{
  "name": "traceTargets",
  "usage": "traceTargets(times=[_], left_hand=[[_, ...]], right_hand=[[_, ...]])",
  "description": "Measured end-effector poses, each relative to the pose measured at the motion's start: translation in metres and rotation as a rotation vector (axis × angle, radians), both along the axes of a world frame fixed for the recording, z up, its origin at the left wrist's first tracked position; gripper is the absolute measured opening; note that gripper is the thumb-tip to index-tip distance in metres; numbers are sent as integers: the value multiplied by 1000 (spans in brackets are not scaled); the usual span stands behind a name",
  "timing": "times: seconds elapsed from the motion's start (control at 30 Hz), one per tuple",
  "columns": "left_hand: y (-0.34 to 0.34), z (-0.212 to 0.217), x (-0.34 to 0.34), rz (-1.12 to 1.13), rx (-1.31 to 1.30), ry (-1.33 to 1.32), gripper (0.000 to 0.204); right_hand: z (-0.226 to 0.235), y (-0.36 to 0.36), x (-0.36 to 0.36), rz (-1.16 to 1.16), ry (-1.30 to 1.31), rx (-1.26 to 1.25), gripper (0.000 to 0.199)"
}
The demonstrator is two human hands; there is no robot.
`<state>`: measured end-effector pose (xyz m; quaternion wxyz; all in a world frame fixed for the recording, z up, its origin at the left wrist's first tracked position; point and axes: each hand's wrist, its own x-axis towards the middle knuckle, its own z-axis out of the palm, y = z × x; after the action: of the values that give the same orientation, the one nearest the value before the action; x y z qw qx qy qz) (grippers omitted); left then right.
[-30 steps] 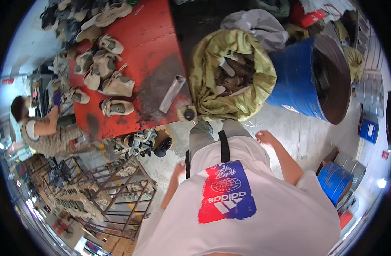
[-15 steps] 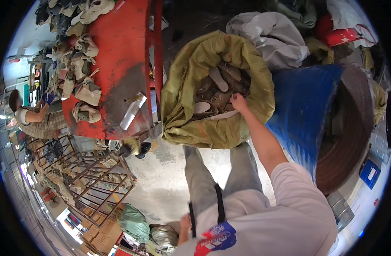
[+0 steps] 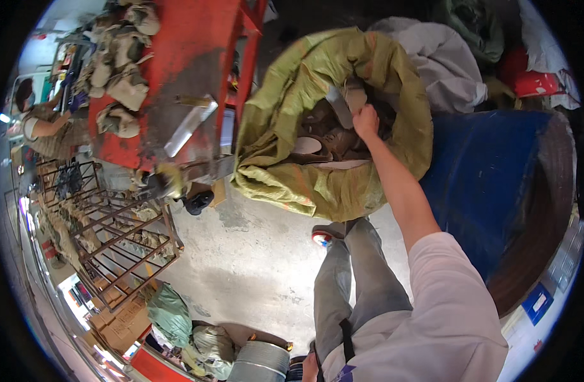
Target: The person repeatedly picks up beige sneakers from a large sack, inserts a gray shoe tree into each shoe, and rubs the exterior with a metal tool. The person then removes the shoe tree and places the shoe on a red worktable. This cycle repeats for multiple shoes throughout the clip.
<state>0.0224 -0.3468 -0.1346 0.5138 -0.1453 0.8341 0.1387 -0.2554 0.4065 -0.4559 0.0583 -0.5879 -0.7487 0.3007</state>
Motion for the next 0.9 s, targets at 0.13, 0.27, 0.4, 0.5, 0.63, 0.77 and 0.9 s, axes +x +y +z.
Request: traceTargets(times=[0.13,0.27,0.4,0.5,0.63,0.77,0.9], left_hand=[[33,-21,-54,76,236,121,34],[97,-24,-151,26,467,351,30],[197,46,-289,-83,808,642,35],[283,138,-321,-122,1194,694,45],[357,224,-296,-475,1486,-559,87],[353,227,-240,-405,1419,-792,106],[363,228,-211,-294,1237,-827,95]], right_hand=[[119,-64,3,13,142,60,20],[329,-106,46,381,241,-25,22],[529,-139,136,810,469,-90,18],[642,-168,194,969,556,32,12],[684,-165,237,927,717,238,12],[614,-144,266,492,866,67,17],[574,-150,290,295,746,66,27]])
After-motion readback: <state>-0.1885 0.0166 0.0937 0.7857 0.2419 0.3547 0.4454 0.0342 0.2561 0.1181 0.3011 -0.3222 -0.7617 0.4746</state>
